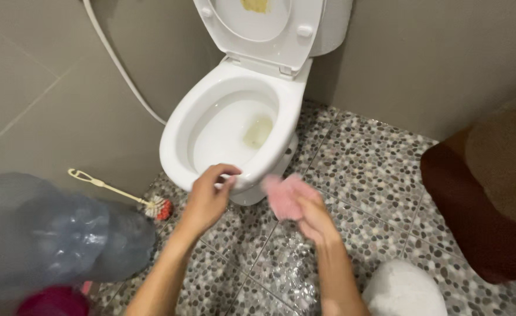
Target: The person cleans a toilet by first spraying the inside of the bowl with a handheld bidet sprayer. They then use a pink cloth to wipe the rim and the underside of the toilet seat, removing visible stains. The person repeatedly rinses the cloth in the bowl and wrings it out while continuing to clean the seat and rim.
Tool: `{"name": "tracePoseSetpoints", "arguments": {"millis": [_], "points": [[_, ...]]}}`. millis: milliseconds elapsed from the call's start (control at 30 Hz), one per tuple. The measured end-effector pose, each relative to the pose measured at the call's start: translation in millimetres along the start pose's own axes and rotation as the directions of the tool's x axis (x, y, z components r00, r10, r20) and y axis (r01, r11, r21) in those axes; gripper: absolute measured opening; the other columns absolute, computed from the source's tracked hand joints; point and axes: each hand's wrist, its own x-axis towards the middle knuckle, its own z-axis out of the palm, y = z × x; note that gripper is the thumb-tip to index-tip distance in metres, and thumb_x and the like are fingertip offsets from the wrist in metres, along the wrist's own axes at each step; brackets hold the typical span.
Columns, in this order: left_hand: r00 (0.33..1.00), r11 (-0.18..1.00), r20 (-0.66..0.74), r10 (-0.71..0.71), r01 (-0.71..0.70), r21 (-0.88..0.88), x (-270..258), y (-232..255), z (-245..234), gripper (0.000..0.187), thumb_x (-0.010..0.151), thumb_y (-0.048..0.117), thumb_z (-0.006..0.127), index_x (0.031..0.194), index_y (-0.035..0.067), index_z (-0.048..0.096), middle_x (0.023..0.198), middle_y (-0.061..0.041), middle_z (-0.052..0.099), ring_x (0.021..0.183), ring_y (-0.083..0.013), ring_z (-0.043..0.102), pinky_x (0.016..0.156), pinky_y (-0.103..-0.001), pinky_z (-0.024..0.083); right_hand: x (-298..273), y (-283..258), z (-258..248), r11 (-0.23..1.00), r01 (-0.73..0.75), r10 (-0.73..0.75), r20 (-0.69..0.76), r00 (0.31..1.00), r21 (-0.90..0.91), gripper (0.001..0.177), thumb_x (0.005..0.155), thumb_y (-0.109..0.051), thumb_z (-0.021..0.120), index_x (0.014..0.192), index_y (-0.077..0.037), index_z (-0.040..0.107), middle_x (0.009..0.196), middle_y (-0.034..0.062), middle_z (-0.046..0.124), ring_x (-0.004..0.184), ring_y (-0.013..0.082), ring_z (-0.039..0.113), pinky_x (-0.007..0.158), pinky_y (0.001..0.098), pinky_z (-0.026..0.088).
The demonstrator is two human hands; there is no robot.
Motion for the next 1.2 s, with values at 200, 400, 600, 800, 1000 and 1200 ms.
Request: {"name": "tracePoseSetpoints", "arguments": {"millis": [200, 400, 600, 800, 1000, 1200], "points": [[0.957, 0.956, -0.112, -0.267, 0.277, 0.092, -6, -16, -50, 0.023, 0.095, 0.017, 0.065, 0.115, 0.008, 0.073, 0.102, -0.009, 0.076, 0.087, -0.0183, 0.072, 0.074, -0.033, 0.058, 96, -89, -22, 0.671, 0.068, -0.566, -0.452, 0.689, -0.738, 0.034, 0.099, -0.008, 0.055, 0.133, -0.002, 0.053, 0.118, 0.0151, 0.069, 0.107, 0.0248, 0.070, 0.087, 0.0336, 0.058], [0.912, 0.937, -0.244, -0.331, 0.348, 0.032, -24, -61, -39, 0.029, 0.094, 0.020, 0.068, 0.120, 0.008, 0.072, 0.101, -0.011, 0.080, 0.084, -0.0187, 0.071, 0.077, -0.032, 0.056, 230, -117, -50, 0.409, 0.487, -0.785, -0.025, 0.619, -0.772, 0.041, 0.107, -0.010, 0.044, 0.147, -0.009, 0.056, 0.148, 0.0126, 0.060, 0.138, 0.0241, 0.056, 0.117, 0.0362, 0.041], [0.914, 0.955, -0.341, -0.219, 0.272, 0.116, -65, -111, -33, 0.021, 0.093, 0.019, 0.068, 0.110, 0.009, 0.076, 0.125, -0.008, 0.075, 0.114, -0.0168, 0.070, 0.092, -0.034, 0.055, 272, -74, -39, 0.213, 0.447, -0.740, 0.155, 0.655, -0.869, 0.043, 0.104, -0.004, 0.048, 0.146, -0.009, 0.057, 0.163, 0.0140, 0.036, 0.152, 0.0304, 0.028, 0.122, 0.0389, 0.027], [0.865, 0.952, -0.396, -0.307, 0.284, -0.119, -80, -144, -68, 0.019, 0.098, 0.011, 0.064, 0.114, 0.005, 0.073, 0.130, -0.013, 0.072, 0.120, -0.0204, 0.067, 0.097, -0.035, 0.053, 156, -20, 18, 0.485, 0.488, -0.686, 0.031, 0.727, -0.726, 0.052, 0.108, -0.008, 0.028, 0.159, -0.015, 0.032, 0.174, 0.0120, 0.014, 0.161, 0.0291, 0.016, 0.131, 0.0445, 0.017], [0.828, 0.974, -0.532, -0.178, 0.072, -0.214, -89, -152, -65, 0.021, 0.104, 0.007, 0.061, 0.121, -0.005, 0.066, 0.127, -0.018, 0.071, 0.120, -0.0209, 0.067, 0.106, -0.035, 0.051, 70, 78, 85, 0.408, 0.527, -0.753, 0.051, 0.656, -0.746, 0.090, 0.101, -0.072, 0.014, 0.163, -0.016, -0.020, 0.171, 0.0159, -0.029, 0.160, 0.0357, -0.019, 0.128, 0.0620, -0.001], [0.810, 0.967, -0.561, -0.170, 0.028, -0.253, -102, -170, -76, 0.024, 0.105, 0.006, 0.061, 0.125, -0.007, 0.065, 0.124, -0.018, 0.071, 0.115, -0.0208, 0.068, 0.104, -0.034, 0.051, 135, 28, 55, 0.456, 0.597, -0.820, -0.052, 0.569, -0.660, 0.101, 0.097, -0.084, 0.012, 0.165, -0.013, -0.013, 0.175, 0.0167, -0.018, 0.164, 0.0318, 0.000, 0.135, 0.0472, 0.011]]}}
